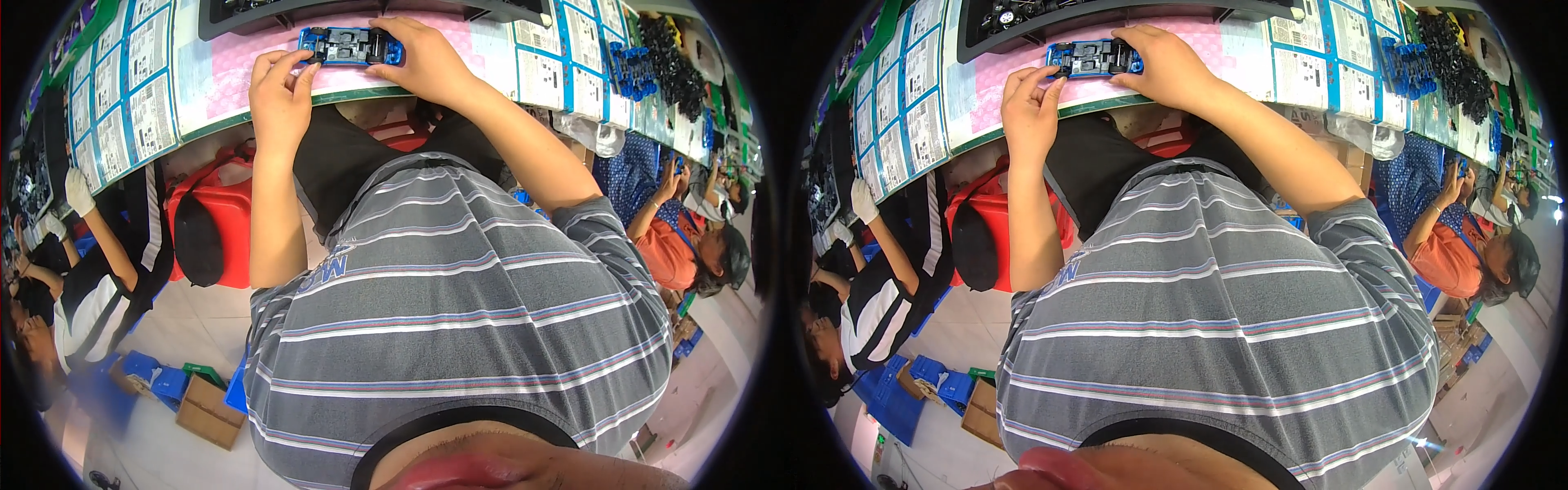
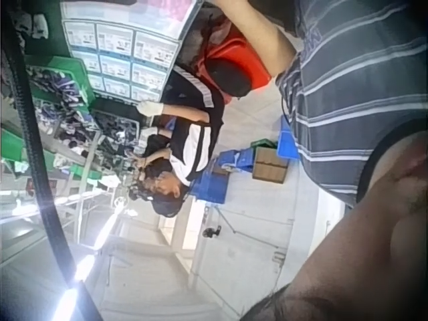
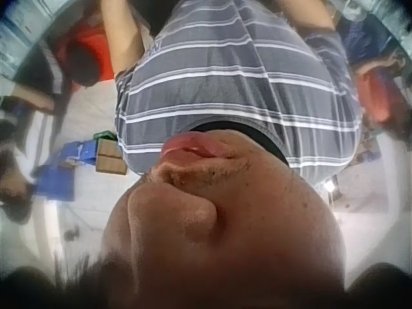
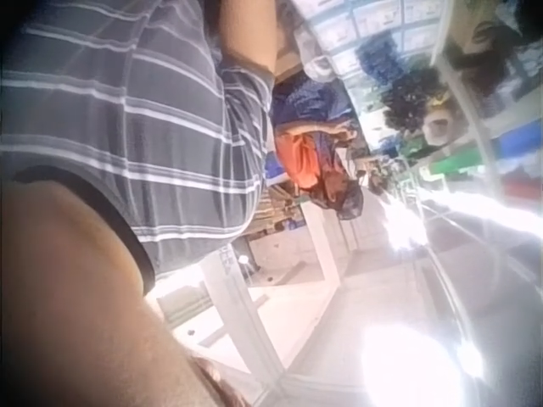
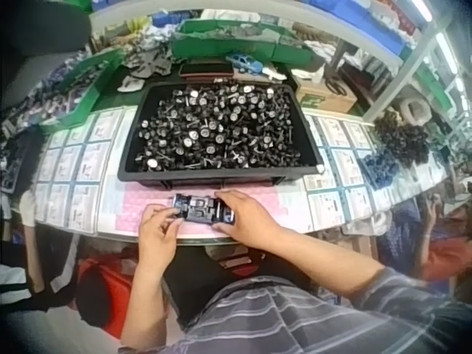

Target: The person assembles toy cars by taking a chassis, picking wheel axles from a tray, inserting the axles into the underside of the chassis by hand, and placing the assembled cars onto the table.

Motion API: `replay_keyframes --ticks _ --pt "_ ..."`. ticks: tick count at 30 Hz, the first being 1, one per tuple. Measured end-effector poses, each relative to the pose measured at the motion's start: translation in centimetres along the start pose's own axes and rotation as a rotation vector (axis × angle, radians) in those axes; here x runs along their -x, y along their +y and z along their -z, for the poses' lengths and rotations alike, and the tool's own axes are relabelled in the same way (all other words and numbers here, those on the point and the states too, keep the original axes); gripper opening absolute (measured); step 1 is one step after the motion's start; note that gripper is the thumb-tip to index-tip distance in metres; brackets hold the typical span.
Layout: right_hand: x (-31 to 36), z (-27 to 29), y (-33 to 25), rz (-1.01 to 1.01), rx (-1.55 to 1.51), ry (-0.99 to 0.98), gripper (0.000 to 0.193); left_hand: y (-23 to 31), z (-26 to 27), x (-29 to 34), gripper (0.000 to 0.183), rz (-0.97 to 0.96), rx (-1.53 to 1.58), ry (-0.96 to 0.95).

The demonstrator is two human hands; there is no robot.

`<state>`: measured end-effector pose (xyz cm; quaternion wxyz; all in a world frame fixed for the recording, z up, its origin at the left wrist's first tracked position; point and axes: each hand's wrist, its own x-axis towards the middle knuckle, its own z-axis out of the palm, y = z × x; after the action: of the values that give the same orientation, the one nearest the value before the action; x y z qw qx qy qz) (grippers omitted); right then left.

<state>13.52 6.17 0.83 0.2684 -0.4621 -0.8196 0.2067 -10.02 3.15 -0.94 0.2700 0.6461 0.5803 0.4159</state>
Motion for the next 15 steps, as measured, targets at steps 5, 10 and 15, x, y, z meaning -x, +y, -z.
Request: replay_keyframes --ticks 5,10,15 --pt "0.3 -0.3 0.0 0.013 -0.045 0.039 0.064 0.1 -0.4 0.9 0.043 -0.028 0.064 0.089" --pt "1.3 0.5 -2.2 -0.024 -0.122 0.025 0.064 1.4 -0.9 3.4 0.059 0.074 0.246 0.12" --pt "1.4 0.6 -5.0 0.019 -0.19 0.08 0.064 1.4 -2.2 5.5 0.042 0.365 1.006 -0.02"
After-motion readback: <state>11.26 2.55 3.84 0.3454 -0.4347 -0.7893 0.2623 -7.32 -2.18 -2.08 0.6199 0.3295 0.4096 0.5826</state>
